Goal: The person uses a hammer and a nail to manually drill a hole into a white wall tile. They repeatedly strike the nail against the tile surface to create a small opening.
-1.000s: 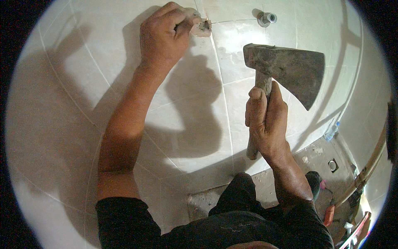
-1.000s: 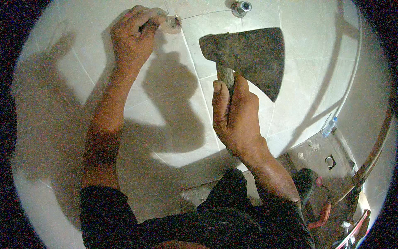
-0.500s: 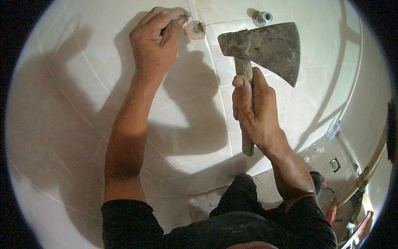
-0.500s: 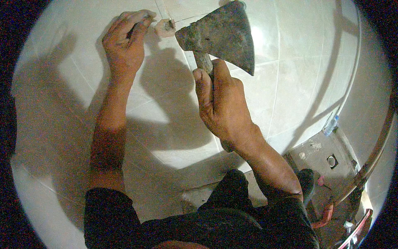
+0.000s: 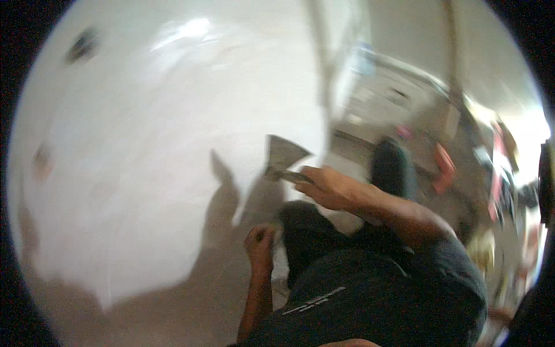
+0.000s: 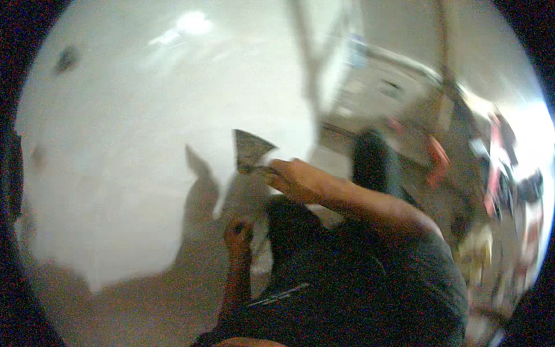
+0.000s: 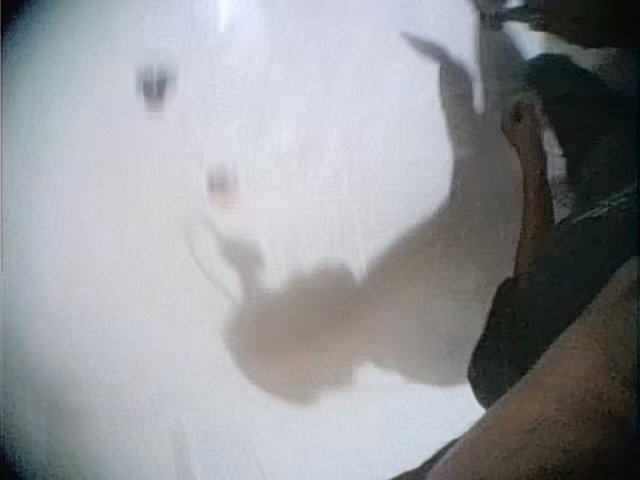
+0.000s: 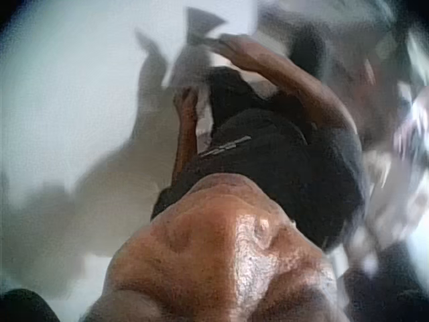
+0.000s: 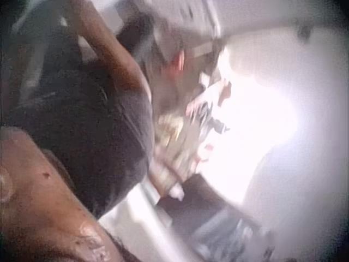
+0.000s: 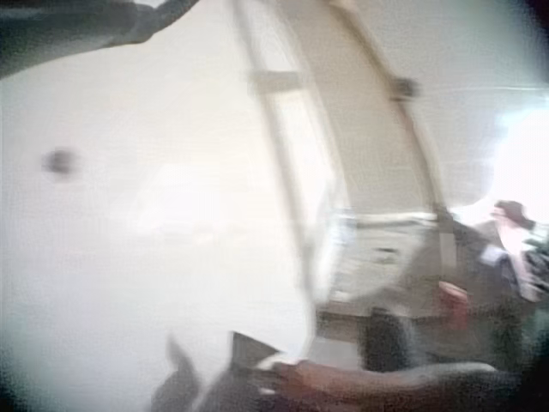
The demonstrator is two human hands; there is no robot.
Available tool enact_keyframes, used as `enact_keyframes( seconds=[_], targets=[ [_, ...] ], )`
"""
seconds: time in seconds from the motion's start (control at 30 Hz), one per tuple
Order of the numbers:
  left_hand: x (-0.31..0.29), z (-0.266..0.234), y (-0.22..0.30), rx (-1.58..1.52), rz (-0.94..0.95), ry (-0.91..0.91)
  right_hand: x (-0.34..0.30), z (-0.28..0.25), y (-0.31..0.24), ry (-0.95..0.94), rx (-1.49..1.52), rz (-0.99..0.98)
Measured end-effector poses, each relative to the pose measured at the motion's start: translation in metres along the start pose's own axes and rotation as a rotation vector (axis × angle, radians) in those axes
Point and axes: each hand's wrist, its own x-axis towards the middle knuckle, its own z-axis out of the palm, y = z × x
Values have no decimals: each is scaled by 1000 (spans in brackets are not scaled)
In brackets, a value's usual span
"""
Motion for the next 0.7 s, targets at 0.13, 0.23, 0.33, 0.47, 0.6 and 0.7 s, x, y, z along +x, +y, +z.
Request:
enact_keyframes(
  seconds=[0.13,0.23,0.33,0.47,0.6,0.7],
  targets=[
    [-40,39,-67,-441,-563,-7,-25,0,65,-31,-44,277],
    [-14,50,-69,-327,-459,-194,-18,1,112,117,-148,422],
    [12,78,5,-307,-387,-310,-33,-44,76,205,391,447],
    [31,80,7,-218,-186,-483,-49,-21,74,368,971,516],
    [63,92,7,-151,-64,-555,-37,-7,110,532,1563,507],
    [61,111,19,246,77,-530,-29,-2,124,631,1675,480]
  ],
)
